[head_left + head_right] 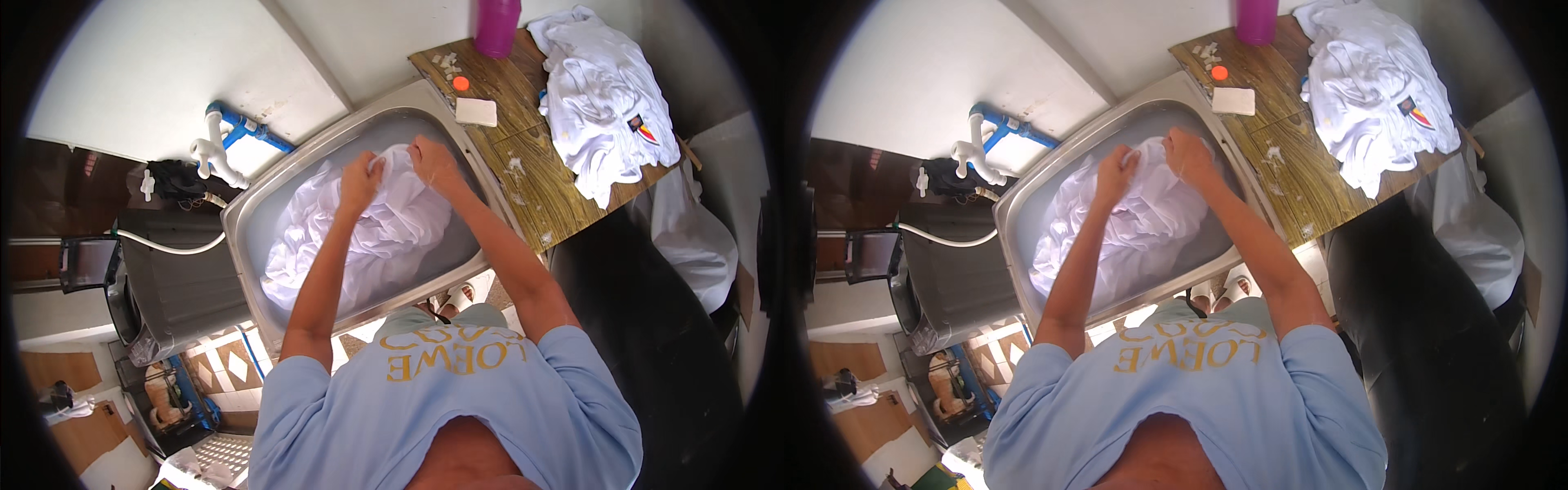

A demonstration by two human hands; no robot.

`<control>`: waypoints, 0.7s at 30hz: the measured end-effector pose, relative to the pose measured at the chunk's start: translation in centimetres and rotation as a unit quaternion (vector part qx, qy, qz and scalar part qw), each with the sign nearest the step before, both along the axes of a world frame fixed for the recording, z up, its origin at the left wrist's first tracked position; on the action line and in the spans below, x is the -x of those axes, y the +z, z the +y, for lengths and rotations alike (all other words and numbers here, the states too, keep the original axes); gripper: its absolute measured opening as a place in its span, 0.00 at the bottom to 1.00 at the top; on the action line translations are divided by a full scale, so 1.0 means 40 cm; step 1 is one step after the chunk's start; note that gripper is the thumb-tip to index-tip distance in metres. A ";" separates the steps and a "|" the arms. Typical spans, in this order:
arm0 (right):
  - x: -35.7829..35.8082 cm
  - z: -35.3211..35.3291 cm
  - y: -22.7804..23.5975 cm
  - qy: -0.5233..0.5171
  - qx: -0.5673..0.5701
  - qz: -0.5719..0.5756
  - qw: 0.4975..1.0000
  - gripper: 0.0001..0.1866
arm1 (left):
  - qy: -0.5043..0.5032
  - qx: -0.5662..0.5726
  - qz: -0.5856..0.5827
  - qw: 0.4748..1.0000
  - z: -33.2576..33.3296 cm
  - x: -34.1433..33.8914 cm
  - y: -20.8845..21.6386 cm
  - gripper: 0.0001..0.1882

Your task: The person washes white garments by hand in a sink, using a bar of soap and liquid from a purple bottle, then places one garment into a washing machine.

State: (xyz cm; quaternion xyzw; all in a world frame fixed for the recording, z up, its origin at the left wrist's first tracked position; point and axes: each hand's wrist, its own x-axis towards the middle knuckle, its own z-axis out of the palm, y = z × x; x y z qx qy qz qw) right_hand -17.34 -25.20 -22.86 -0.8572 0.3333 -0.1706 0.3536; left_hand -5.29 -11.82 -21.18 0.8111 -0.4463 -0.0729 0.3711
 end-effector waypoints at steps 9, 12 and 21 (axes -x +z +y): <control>-0.035 -0.003 -0.217 -0.021 0.031 0.208 0.977 0.14 | 0.020 -0.079 -0.074 0.994 -0.013 -0.021 -0.157 0.15; -0.032 -0.015 -0.264 0.020 0.109 0.274 0.955 0.14 | -0.025 -0.041 -0.021 0.999 -0.006 -0.082 -0.195 0.16; -0.020 -0.053 -0.115 0.008 -0.602 -0.357 0.714 0.06 | -0.051 0.072 0.433 0.897 -0.010 -0.169 -0.182 0.22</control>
